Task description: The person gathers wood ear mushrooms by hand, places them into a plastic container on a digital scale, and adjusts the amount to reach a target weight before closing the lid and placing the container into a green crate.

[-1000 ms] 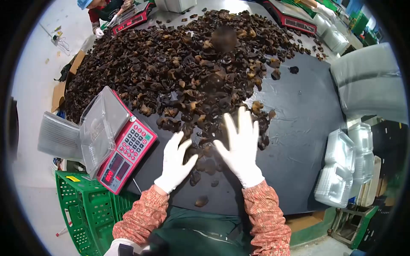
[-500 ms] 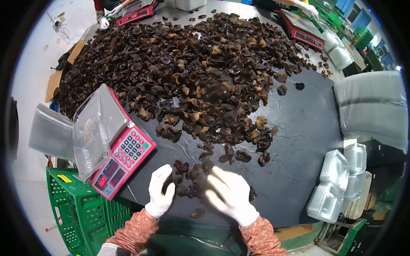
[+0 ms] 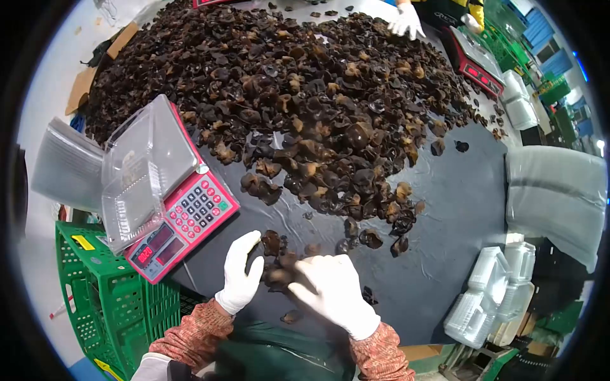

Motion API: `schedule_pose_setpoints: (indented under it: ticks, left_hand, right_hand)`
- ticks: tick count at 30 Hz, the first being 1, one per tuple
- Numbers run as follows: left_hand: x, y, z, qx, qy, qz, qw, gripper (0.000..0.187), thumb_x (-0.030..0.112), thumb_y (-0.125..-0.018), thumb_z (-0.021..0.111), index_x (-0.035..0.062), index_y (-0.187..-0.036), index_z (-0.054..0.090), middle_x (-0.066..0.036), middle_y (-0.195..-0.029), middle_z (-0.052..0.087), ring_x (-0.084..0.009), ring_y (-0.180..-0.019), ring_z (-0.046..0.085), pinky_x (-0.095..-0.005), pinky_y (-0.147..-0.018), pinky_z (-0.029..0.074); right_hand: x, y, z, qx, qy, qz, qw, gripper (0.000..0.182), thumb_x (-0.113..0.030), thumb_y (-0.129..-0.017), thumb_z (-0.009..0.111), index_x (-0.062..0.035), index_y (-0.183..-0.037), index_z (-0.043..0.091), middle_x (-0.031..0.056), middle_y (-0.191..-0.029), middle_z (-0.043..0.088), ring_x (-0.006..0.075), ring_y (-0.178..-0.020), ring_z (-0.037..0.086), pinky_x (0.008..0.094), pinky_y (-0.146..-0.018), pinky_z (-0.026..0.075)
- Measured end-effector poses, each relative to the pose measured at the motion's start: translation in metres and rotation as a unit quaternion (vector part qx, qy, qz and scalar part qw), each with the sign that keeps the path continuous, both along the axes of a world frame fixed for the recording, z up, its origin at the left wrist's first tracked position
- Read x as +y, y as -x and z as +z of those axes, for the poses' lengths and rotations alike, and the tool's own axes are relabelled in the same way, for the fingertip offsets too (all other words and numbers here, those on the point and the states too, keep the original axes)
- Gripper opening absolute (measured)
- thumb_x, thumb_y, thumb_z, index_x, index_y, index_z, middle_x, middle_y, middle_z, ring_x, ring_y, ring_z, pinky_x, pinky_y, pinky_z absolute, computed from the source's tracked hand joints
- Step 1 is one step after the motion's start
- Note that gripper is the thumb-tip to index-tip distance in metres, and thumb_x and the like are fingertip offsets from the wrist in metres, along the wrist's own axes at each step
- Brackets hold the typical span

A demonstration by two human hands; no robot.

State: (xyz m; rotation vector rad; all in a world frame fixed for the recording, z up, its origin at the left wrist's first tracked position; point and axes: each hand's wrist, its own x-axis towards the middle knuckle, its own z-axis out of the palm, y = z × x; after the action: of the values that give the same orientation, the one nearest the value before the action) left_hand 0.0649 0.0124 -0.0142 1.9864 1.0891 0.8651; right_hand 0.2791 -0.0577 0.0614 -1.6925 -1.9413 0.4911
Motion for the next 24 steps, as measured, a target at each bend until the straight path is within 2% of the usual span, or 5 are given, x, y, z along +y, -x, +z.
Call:
schedule_pose_setpoints:
  ticks: [4, 10, 16, 21, 24]
  left_hand:
    - [0.001, 0.001, 0.001, -0.011, 0.001, -0.001, 1.0, 0.046, 0.003, -0.089, 0.064, -0.0015, -0.134, 0.058, -0.019, -0.13, 0.062, -0.0358, -0.118, 0.06, -0.0431, -0.103, 0.046]
    - [0.002, 0.0, 0.003, -0.028, -0.002, 0.004, 1.0, 0.042, -0.003, -0.089, 0.059, -0.0044, -0.131, 0.059, -0.02, -0.126, 0.062, -0.0351, -0.115, 0.062, -0.041, -0.104, 0.047]
    - [0.003, -0.002, 0.001, -0.021, -0.009, 0.016, 1.0, 0.038, -0.002, -0.089, 0.061, -0.0026, -0.127, 0.061, -0.019, -0.122, 0.064, -0.0353, -0.111, 0.063, -0.0416, -0.101, 0.049]
    - [0.003, 0.0, -0.003, -0.033, -0.009, 0.022, 0.999, 0.036, -0.002, -0.09, 0.06, -0.0011, -0.126, 0.062, -0.018, -0.121, 0.065, -0.0327, -0.111, 0.064, -0.0397, -0.1, 0.05]
    - [-0.001, 0.001, -0.005, -0.043, 0.034, 0.031, 0.998, 0.038, 0.003, -0.09, 0.065, 0.0023, -0.128, 0.064, -0.016, -0.125, 0.066, -0.0342, -0.116, 0.062, -0.0426, -0.103, 0.048]
  right_hand:
    - [0.031, -0.021, -0.007, -0.005, -0.051, -0.121, 0.991, 0.024, -0.014, -0.082, 0.077, -0.0088, -0.104, 0.071, 0.009, -0.09, 0.068, 0.0279, -0.08, 0.065, 0.0364, -0.07, 0.048]
    - [0.079, -0.015, -0.057, -0.188, -0.034, -0.068, 0.979, 0.007, -0.012, -0.084, 0.061, -0.0069, -0.089, 0.059, 0.0109, -0.083, 0.056, 0.0295, -0.079, 0.06, 0.0397, -0.07, 0.048]
    - [0.094, -0.007, -0.059, -0.282, -0.034, -0.047, 0.958, 0.004, -0.011, -0.083, 0.059, -0.0076, -0.086, 0.058, 0.011, -0.083, 0.055, 0.0275, -0.078, 0.059, 0.0374, -0.068, 0.047]
    - [0.075, -0.024, -0.056, -0.154, -0.091, -0.081, 0.981, 0.008, -0.006, -0.08, 0.061, -0.0069, -0.087, 0.058, 0.0124, -0.082, 0.057, 0.0322, -0.076, 0.061, 0.0429, -0.068, 0.051]
    - [0.002, -0.037, 0.016, -0.078, -0.043, -0.178, 0.98, 0.012, -0.005, -0.078, 0.068, -0.0063, -0.085, 0.059, 0.0136, -0.079, 0.055, 0.0337, -0.072, 0.06, 0.0421, -0.066, 0.051]
